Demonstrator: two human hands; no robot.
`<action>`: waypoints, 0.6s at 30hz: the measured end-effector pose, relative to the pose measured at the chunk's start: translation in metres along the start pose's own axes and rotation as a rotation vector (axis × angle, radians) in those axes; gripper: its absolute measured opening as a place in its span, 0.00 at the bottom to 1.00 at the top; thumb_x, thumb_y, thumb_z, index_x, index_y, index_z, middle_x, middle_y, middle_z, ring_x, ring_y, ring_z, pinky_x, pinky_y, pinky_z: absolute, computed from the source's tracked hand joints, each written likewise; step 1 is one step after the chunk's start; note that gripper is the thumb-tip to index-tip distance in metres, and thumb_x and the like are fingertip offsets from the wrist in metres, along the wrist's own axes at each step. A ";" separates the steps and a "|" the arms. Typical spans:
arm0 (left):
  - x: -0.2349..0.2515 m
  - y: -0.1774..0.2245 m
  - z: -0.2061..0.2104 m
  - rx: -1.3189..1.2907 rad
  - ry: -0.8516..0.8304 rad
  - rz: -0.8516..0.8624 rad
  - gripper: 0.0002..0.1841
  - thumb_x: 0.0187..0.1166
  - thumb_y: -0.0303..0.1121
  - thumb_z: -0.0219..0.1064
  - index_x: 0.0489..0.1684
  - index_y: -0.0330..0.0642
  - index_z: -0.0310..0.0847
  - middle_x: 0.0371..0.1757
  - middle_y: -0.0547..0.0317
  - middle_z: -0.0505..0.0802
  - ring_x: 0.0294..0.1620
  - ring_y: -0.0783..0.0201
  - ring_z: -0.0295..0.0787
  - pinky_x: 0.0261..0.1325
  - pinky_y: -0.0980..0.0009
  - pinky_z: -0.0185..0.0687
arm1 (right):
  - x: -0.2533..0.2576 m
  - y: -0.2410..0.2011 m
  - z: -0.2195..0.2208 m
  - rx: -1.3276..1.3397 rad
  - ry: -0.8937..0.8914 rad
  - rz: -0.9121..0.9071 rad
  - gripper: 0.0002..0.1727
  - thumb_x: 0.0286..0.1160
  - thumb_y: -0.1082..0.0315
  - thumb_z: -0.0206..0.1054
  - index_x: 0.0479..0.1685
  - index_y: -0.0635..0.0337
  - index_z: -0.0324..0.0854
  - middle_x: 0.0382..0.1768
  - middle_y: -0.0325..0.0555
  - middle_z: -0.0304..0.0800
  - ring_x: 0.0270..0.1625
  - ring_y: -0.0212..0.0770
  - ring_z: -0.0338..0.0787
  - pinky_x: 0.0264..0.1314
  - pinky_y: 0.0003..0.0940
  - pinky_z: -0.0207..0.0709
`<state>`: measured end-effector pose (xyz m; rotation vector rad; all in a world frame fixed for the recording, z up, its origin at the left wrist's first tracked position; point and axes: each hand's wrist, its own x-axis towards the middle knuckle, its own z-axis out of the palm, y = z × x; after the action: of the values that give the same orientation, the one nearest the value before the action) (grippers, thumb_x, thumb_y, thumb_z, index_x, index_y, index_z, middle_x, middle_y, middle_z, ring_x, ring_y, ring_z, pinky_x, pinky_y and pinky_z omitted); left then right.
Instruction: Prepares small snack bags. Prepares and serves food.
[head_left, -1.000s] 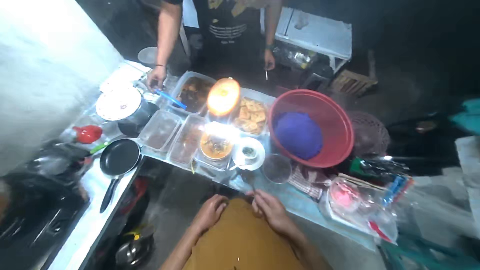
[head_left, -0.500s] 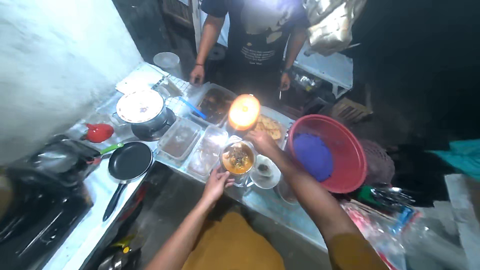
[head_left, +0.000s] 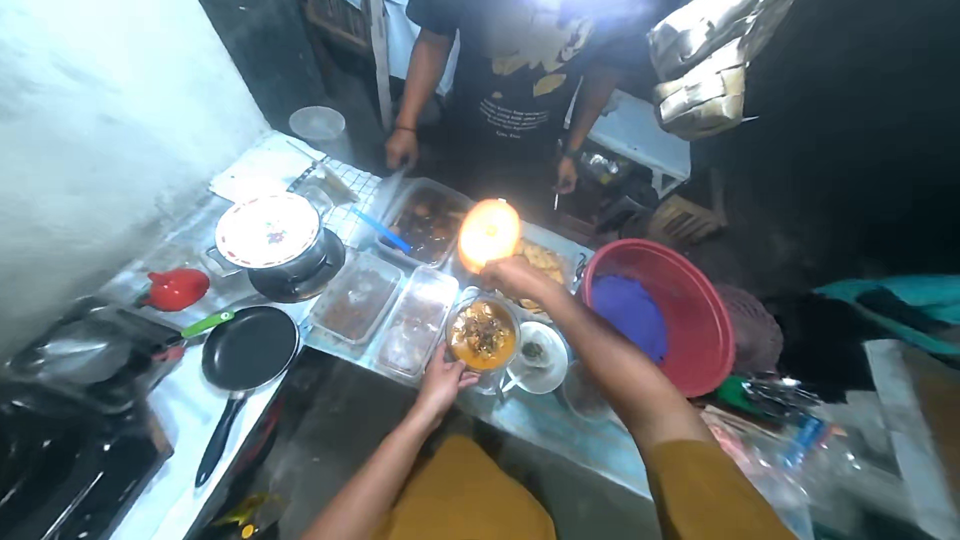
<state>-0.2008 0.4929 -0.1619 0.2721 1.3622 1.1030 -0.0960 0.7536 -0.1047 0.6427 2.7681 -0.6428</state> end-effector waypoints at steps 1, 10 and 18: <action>0.000 0.001 0.000 -0.003 -0.005 -0.007 0.32 0.89 0.24 0.56 0.92 0.40 0.47 0.49 0.38 0.93 0.42 0.54 0.98 0.50 0.61 0.97 | 0.002 0.001 0.000 0.019 -0.019 -0.007 0.09 0.82 0.66 0.68 0.51 0.53 0.93 0.52 0.46 0.93 0.60 0.48 0.90 0.70 0.54 0.79; 0.002 0.005 -0.002 -0.053 -0.032 -0.042 0.40 0.88 0.23 0.56 0.97 0.47 0.34 0.55 0.35 0.91 0.43 0.51 0.98 0.51 0.59 0.97 | -0.041 -0.001 0.031 0.227 0.630 0.389 0.13 0.86 0.61 0.63 0.60 0.48 0.91 0.64 0.44 0.90 0.71 0.49 0.85 0.77 0.52 0.77; 0.007 0.028 -0.025 0.196 -0.043 0.022 0.28 0.90 0.26 0.56 0.89 0.40 0.55 0.64 0.41 0.84 0.48 0.55 0.95 0.51 0.59 0.95 | -0.124 -0.059 0.120 0.835 0.587 0.838 0.23 0.96 0.59 0.46 0.72 0.58 0.81 0.61 0.48 0.91 0.48 0.40 0.95 0.53 0.40 0.90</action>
<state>-0.2368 0.5014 -0.1531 0.4516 1.4336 0.9772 0.0002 0.6052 -0.1505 2.2731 2.1379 -1.5342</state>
